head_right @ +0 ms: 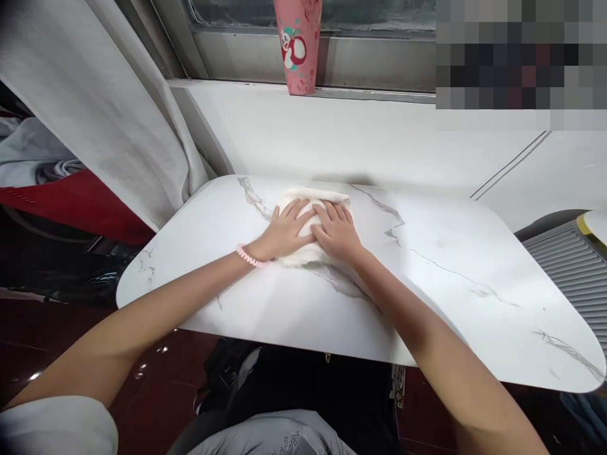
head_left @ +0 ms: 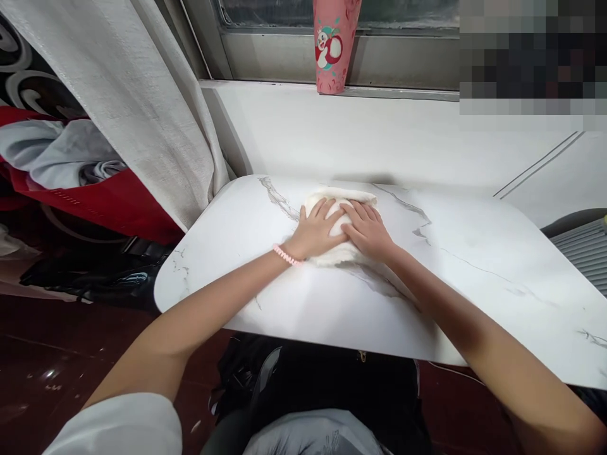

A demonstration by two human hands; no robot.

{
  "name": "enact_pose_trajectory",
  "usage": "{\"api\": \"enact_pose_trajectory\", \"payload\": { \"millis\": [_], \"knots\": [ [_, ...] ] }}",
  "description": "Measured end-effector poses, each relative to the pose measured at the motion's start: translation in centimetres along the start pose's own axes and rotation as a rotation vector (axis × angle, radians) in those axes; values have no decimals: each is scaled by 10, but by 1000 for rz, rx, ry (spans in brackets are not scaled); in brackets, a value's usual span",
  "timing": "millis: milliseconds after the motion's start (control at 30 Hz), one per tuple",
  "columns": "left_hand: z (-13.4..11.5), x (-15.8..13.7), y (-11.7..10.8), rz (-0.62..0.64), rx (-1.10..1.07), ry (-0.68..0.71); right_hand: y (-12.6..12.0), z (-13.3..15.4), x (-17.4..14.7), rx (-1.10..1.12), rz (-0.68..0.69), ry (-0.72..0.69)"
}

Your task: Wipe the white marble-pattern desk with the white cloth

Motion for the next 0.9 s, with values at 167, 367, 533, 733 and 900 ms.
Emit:
{"api": "enact_pose_trajectory", "payload": {
  "millis": [167,367,533,733,900],
  "knots": [
    [-48,-49,10,-41,-32,25,4,9,-65,6,48,-111],
    [-109,-88,31,31,-99,111,3,5,-144,7,44,-159],
    [-140,-91,41,86,-118,188,-2,-7,-179,18,4,-108],
    [-151,-54,49,153,-125,174,-8,-37,-170,6,-17,-51],
    [-147,-10,49,198,-114,192,-16,-66,-145,-20,-53,-6]
  ]
}}
Point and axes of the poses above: each hand's wrist, its own x-axis towards the middle knuckle, its own y-axis out of the palm, z = x × y, the point moved 10 cm from there along x, towards the middle knuckle, and after that the axes turned 12 degrees about z, right-handed, at the moved point
